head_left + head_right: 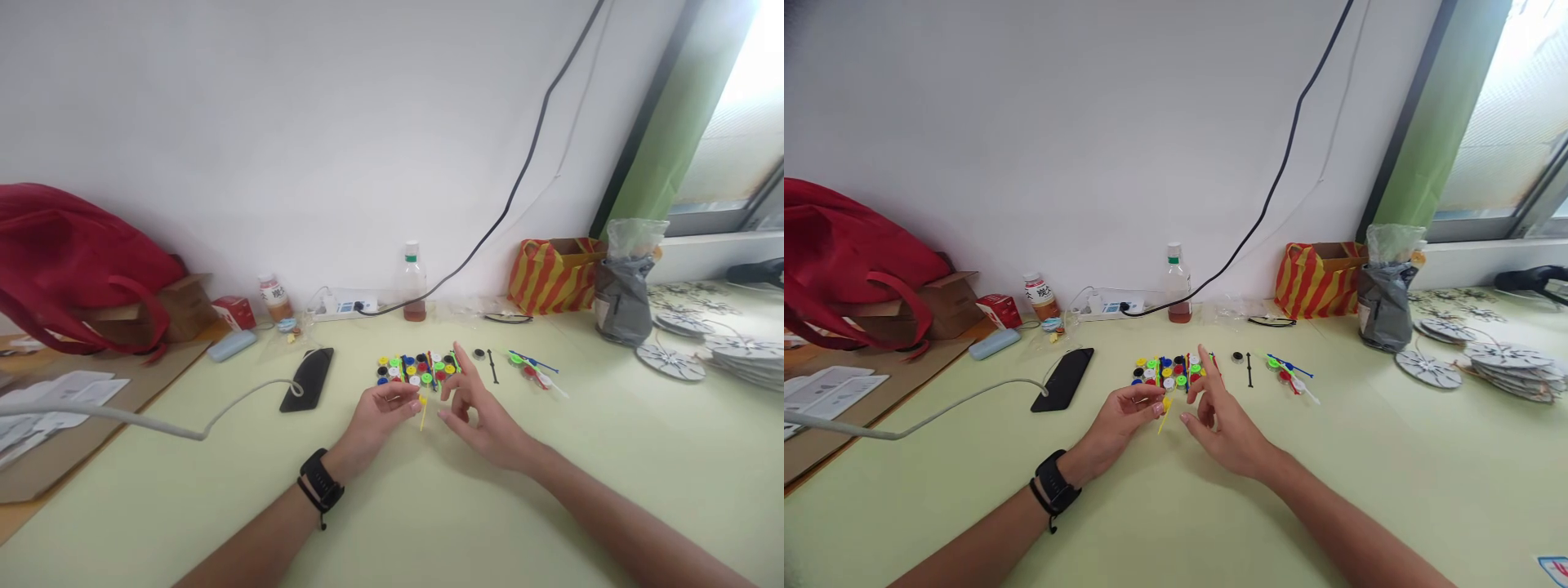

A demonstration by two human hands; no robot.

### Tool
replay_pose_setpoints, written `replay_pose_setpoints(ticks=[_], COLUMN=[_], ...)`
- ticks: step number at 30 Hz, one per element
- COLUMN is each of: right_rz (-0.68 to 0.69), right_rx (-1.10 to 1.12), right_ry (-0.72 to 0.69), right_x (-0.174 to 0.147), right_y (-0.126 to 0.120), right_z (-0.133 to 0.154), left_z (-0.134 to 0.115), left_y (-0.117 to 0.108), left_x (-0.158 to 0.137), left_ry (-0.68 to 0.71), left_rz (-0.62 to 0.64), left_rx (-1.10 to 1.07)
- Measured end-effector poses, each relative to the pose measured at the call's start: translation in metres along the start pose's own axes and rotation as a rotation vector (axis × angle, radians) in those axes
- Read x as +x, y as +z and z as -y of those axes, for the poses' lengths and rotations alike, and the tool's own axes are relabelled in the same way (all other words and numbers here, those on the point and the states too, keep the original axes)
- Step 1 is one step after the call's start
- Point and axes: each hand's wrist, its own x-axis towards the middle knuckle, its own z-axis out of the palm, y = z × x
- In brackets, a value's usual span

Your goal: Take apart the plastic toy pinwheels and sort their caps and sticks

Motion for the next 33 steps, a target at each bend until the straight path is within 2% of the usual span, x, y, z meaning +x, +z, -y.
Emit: replay_pose_setpoints(ticks=[5, 11, 18, 24, 30, 33], right_rz=[0.244, 0.100, 0.153, 0.134, 0.062, 0.057], right_rx=[0.207, 0.301, 0.192, 0.096, -0.118, -0.130], right_ry=[0.069, 0.133, 0.102, 0.067, -0.021, -0.059], right_x=[0.005, 0.009, 0.007, 0.007, 0.003, 0.001], right_y=[-0.002, -0.004, 0.005, 0.003, -0.001, -0.001], right_z=[-0.002, -0.001, -0.002, -0.004, -0.011, -0.011], left_z=[0.005, 0.005, 0.001, 0.002, 0.005, 0.002], left_y=[-0.002, -0.002, 0.003, 0.002, 0.001, 0.002], left_x=[0.001, 0.001, -0.004, -0.002, 0.003, 0.002], left_ry=[0.008, 0.034, 0.055, 0.042, 0.048, 0.032], left_rz=[0.004, 0.046, 0.135, 0.098, 0.063, 0.057], left_rx=[0.017, 0.040, 0.122, 0.134, 0.045, 0.036])
